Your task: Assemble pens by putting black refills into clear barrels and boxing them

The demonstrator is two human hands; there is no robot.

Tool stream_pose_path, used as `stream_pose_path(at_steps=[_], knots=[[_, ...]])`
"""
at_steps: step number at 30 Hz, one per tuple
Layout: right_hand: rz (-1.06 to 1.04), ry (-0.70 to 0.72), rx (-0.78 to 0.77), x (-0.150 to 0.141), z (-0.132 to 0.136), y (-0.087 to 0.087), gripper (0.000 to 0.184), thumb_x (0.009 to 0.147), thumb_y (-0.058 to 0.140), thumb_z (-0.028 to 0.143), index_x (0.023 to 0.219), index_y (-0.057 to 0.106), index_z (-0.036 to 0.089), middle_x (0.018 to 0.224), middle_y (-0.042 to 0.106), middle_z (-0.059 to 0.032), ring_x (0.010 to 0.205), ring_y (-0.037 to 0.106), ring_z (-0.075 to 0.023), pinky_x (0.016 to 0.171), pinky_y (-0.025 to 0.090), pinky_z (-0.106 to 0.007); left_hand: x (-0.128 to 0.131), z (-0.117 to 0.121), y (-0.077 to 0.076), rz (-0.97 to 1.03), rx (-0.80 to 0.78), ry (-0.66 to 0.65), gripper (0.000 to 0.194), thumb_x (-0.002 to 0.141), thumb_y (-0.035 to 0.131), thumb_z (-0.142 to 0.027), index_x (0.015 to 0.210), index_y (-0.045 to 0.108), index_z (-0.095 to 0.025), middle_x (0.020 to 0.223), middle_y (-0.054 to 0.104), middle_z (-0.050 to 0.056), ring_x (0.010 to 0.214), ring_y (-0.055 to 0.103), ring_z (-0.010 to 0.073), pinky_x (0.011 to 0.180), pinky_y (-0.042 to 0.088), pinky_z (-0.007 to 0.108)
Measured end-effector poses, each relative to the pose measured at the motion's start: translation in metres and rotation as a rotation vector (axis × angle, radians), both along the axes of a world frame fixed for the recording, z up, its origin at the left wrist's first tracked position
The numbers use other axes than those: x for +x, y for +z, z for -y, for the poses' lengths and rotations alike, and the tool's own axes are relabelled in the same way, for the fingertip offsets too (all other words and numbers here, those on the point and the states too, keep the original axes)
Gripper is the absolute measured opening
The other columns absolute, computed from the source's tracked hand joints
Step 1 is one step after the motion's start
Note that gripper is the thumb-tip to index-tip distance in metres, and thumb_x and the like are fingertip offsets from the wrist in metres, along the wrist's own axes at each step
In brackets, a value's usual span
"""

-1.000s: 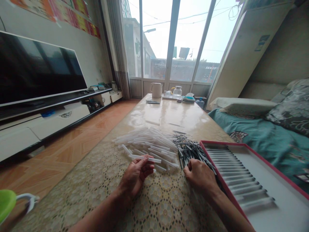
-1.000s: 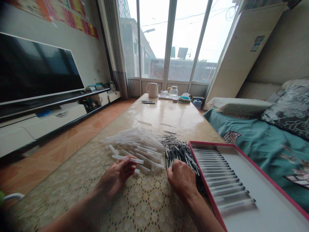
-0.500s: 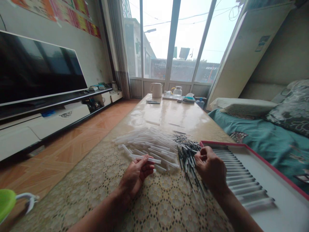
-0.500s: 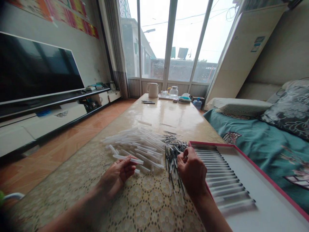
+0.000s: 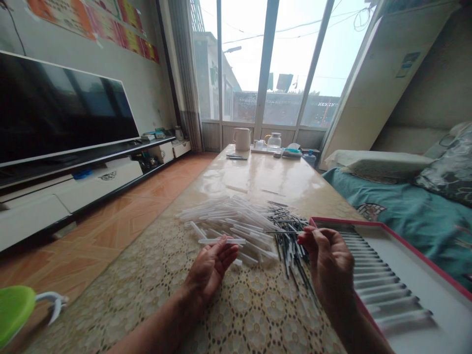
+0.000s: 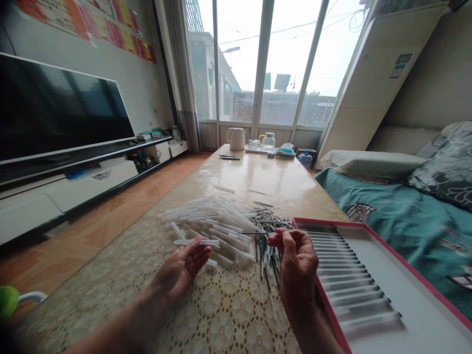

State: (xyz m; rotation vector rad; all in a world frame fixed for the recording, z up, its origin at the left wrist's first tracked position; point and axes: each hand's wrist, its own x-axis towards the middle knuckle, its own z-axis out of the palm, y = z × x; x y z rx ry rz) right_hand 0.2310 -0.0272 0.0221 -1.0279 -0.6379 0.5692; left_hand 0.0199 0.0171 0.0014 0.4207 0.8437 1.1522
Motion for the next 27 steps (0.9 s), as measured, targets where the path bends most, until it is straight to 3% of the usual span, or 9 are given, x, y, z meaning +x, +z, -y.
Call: stream_pose_path(at_steps=[5, 12, 17, 22, 27], knots=[[-0.256, 0.179, -0.029, -0.022, 0.005, 0.002, 0.023, 0.068, 0.07, 0.029, 0.08, 0.053, 0.019, 0.07, 0.064, 0.0043, 0.057, 0.06, -0.0083, 0.057, 0.049, -0.019, 0.002, 0.001, 0.003, 0.015, -0.001, 0.0, 0.012, 0.084, 0.053, -0.006, 0.078, 0.062, -0.009, 0.071, 0.071, 0.009, 0.063, 0.069, 0.0146, 0.062, 0.057, 0.023], [-0.289, 0.226, -0.035, -0.025, 0.006, 0.004, 0.023, 0.068, 0.071, 0.028, 0.081, 0.054, 0.02, 0.071, 0.065, 0.0051, 0.059, 0.06, -0.0071, 0.059, 0.048, -0.016, 0.001, 0.004, 0.002, 0.021, -0.002, -0.005, 0.011, 0.085, 0.052, -0.007, 0.08, 0.062, -0.01, 0.071, 0.071, 0.009, 0.063, 0.068, 0.0144, 0.062, 0.058, 0.023], [-0.287, 0.303, -0.023, -0.027, 0.007, -0.001, 0.023, 0.07, 0.071, 0.029, 0.082, 0.054, 0.02, 0.078, 0.066, 0.0031, 0.063, 0.062, -0.0093, 0.062, 0.05, -0.02, 0.001, 0.002, 0.001, 0.046, -0.003, 0.01, 0.01, 0.084, 0.053, -0.006, 0.082, 0.062, -0.01, 0.073, 0.071, 0.009, 0.064, 0.069, 0.0139, 0.062, 0.058, 0.023], [-0.116, 0.38, -0.056, -0.031, 0.009, -0.008, 0.018, 0.076, 0.065, 0.033, 0.08, 0.056, 0.019, 0.076, 0.065, 0.001, 0.06, 0.059, -0.0101, 0.059, 0.048, -0.022, 0.002, 0.004, 0.0, 0.064, 0.033, 0.008, 0.013, 0.086, 0.05, -0.006, 0.083, 0.062, -0.01, 0.073, 0.071, 0.009, 0.064, 0.069, 0.0137, 0.063, 0.057, 0.022], [0.327, 0.576, -0.196, -0.037, 0.011, -0.01, 0.021, 0.081, 0.059, 0.038, 0.082, 0.058, 0.017, 0.064, 0.062, 0.0005, 0.057, 0.057, -0.012, 0.055, 0.044, -0.022, 0.004, 0.009, -0.003, 0.079, 0.051, -0.124, 0.012, 0.085, 0.051, -0.007, 0.087, 0.063, -0.009, 0.073, 0.071, 0.008, 0.062, 0.069, 0.0136, 0.062, 0.057, 0.022]])
